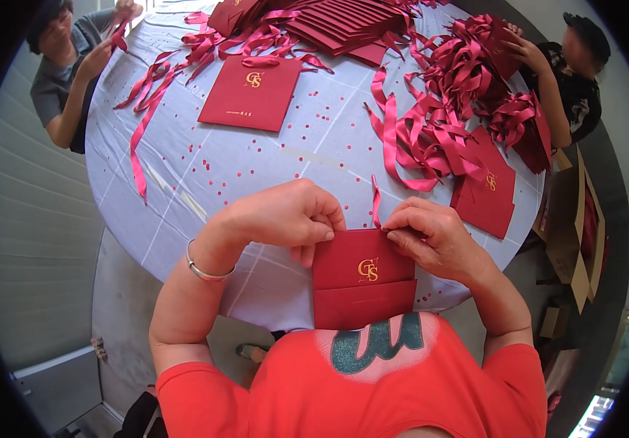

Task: The person assembles small paper gift bags by threading ribbon handles through the slits of the bags by hand.

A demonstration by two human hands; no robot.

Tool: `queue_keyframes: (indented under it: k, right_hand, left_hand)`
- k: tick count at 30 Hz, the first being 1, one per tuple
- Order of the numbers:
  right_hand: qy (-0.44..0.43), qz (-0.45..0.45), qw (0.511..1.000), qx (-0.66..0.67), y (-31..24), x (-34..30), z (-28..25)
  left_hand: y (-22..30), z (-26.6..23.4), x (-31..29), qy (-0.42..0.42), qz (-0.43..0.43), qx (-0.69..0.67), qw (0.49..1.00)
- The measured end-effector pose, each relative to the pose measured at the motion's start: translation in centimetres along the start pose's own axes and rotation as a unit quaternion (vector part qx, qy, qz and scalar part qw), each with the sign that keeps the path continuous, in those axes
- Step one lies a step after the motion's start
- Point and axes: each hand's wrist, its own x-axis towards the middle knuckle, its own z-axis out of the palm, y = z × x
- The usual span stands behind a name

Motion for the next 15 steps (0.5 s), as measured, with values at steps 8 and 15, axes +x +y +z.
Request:
queue_keyframes:
  k: [8,15]
  right_hand:
    - [0.082,-0.113,0.987,-0.079,-1.9,0.6,1.7]
    - [0.063,-0.133,0.986,-0.079,-1.6,1.2,3.9]
  left_hand:
    - [-0.8,0.1,0.7,-0.005,-0.024,-0.018,1.0]
    - [-0.3,0.2,0.5,-0.003,-0.029,-0.008,1.0]
